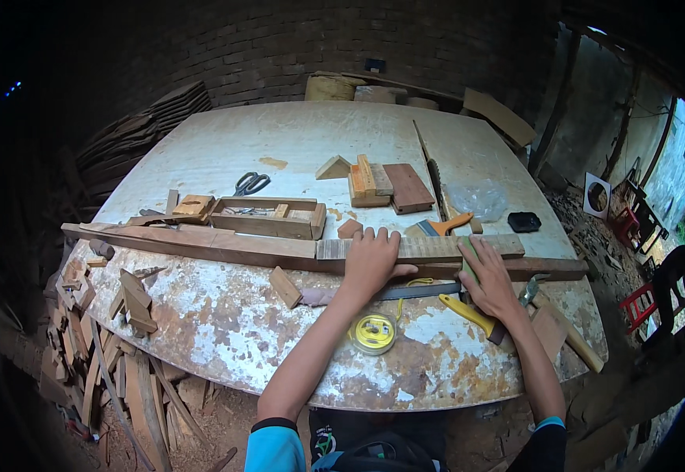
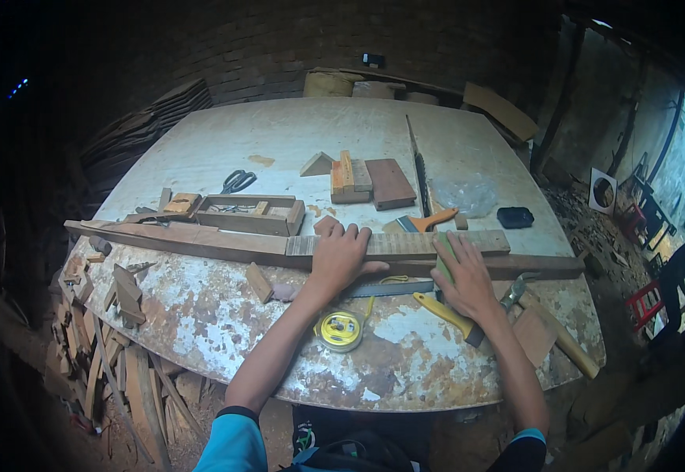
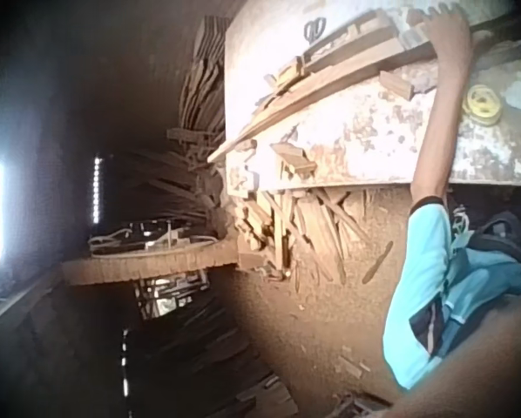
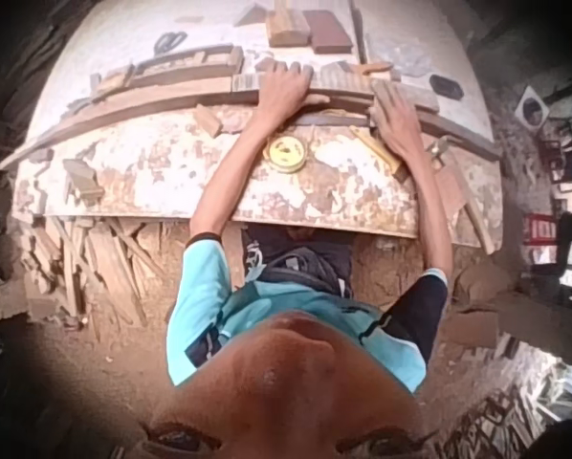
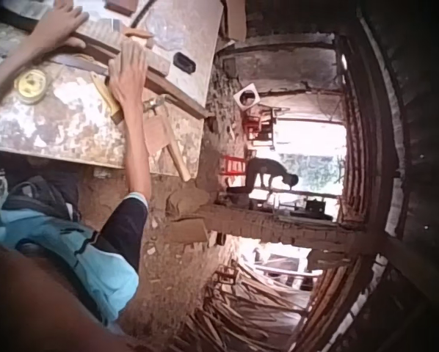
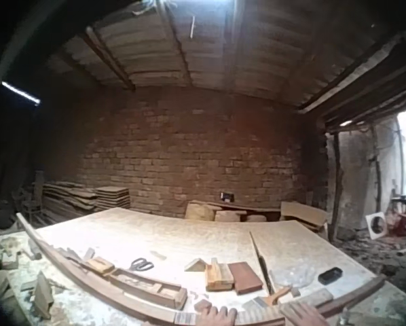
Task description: The recorder is marking wood, brushing away debris, and filing components at a workshop table.
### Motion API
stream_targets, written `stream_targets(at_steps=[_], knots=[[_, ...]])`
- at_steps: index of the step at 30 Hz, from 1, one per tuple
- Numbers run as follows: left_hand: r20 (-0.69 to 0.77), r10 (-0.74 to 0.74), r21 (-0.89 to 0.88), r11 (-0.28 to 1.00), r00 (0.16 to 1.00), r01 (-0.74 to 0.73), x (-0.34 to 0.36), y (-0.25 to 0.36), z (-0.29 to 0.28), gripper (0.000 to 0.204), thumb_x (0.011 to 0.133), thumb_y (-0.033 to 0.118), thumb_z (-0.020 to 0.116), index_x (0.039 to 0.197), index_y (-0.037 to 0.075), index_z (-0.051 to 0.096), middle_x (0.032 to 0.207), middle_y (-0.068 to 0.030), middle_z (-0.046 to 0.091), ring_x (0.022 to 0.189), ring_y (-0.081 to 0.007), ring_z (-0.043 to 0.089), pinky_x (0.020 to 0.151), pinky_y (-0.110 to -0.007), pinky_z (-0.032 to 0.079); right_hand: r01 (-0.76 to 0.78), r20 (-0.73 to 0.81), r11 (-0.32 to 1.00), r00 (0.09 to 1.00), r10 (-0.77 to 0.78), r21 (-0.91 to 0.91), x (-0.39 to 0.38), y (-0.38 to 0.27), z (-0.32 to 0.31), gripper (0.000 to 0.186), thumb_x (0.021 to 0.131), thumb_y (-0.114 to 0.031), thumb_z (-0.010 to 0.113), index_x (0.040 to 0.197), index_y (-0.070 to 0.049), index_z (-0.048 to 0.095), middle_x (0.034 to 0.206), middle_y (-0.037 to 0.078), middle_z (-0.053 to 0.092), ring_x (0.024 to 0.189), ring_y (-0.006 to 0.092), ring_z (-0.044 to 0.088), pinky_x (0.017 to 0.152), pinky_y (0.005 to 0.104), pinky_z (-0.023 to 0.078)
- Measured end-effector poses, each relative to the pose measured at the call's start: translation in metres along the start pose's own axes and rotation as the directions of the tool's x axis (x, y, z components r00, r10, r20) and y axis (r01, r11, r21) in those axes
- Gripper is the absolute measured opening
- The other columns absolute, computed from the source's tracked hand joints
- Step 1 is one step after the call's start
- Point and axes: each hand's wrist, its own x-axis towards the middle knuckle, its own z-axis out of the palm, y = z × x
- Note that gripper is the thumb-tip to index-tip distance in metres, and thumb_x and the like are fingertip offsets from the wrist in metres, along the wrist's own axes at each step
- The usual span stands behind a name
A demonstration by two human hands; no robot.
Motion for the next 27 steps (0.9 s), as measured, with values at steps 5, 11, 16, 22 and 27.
stream_targets(at_steps=[5, 11, 16, 22, 27], knots=[[0.051, -0.008, -0.037, 0.999, 0.999, 0.010, 0.004, 0.000, -0.004, 0.062, 0.065, 0.058, 0.069, 0.091, 0.003, 0.059, 0.082, -0.0124, 0.059, 0.081, -0.0299, 0.059, 0.072, -0.037, 0.047, -0.184, 0.010, 0.980, 0.983, 0.186, -0.080, 0.011, 0.008, -0.003, 0.051, 0.095, -0.041, 0.039, 0.136, -0.012, 0.044, 0.141, 0.020, 0.038, 0.132, 0.0372, 0.033, 0.110, 0.0485, 0.021], [0.026, 0.015, -0.051, 0.999, 1.000, -0.014, 0.009, 0.008, 0.002, 0.058, 0.066, 0.058, 0.067, 0.086, 0.004, 0.059, 0.080, -0.0107, 0.060, 0.078, -0.0274, 0.059, 0.071, -0.038, 0.045, -0.394, -0.090, 0.899, 0.919, 0.384, -0.191, 0.013, 0.027, -0.007, 0.055, 0.092, -0.043, 0.043, 0.136, -0.010, 0.043, 0.140, 0.021, 0.039, 0.130, 0.0384, 0.035, 0.109, 0.0490, 0.023], [0.002, 0.029, -0.028, 0.999, 1.000, -0.029, 0.004, 0.000, 0.002, 0.057, 0.068, 0.057, 0.067, 0.086, 0.003, 0.060, 0.082, -0.0116, 0.061, 0.078, -0.0282, 0.060, 0.071, -0.039, 0.045, -0.315, -0.136, 0.945, 0.944, 0.302, -0.091, 0.011, 0.033, 0.001, 0.061, 0.087, -0.047, 0.052, 0.129, -0.003, 0.050, 0.135, 0.021, 0.045, 0.128, 0.0363, 0.038, 0.105, 0.0497, 0.029], [0.116, 0.031, -0.009, 0.999, 0.993, -0.030, 0.003, -0.003, -0.002, 0.059, 0.073, 0.054, 0.063, 0.098, 0.001, 0.059, 0.086, -0.0135, 0.060, 0.084, -0.0322, 0.058, 0.077, -0.040, 0.045, -0.066, -0.012, 0.997, 0.998, 0.065, -0.045, 0.002, -0.005, 0.003, 0.057, 0.088, -0.048, 0.049, 0.130, -0.009, 0.051, 0.137, 0.017, 0.045, 0.129, 0.0345, 0.038, 0.109, 0.0513, 0.021], [0.053, 0.013, -0.015, 1.000, 0.999, -0.012, 0.000, -0.003, -0.003, 0.055, 0.071, 0.055, 0.065, 0.087, 0.002, 0.059, 0.082, -0.0118, 0.061, 0.080, -0.0294, 0.060, 0.071, -0.039, 0.045, -0.067, -0.084, 0.997, 0.994, 0.069, 0.035, 0.003, -0.017, 0.016, 0.049, 0.091, -0.040, 0.046, 0.128, -0.010, 0.053, 0.135, 0.016, 0.048, 0.129, 0.0345, 0.038, 0.111, 0.0509, 0.017]])
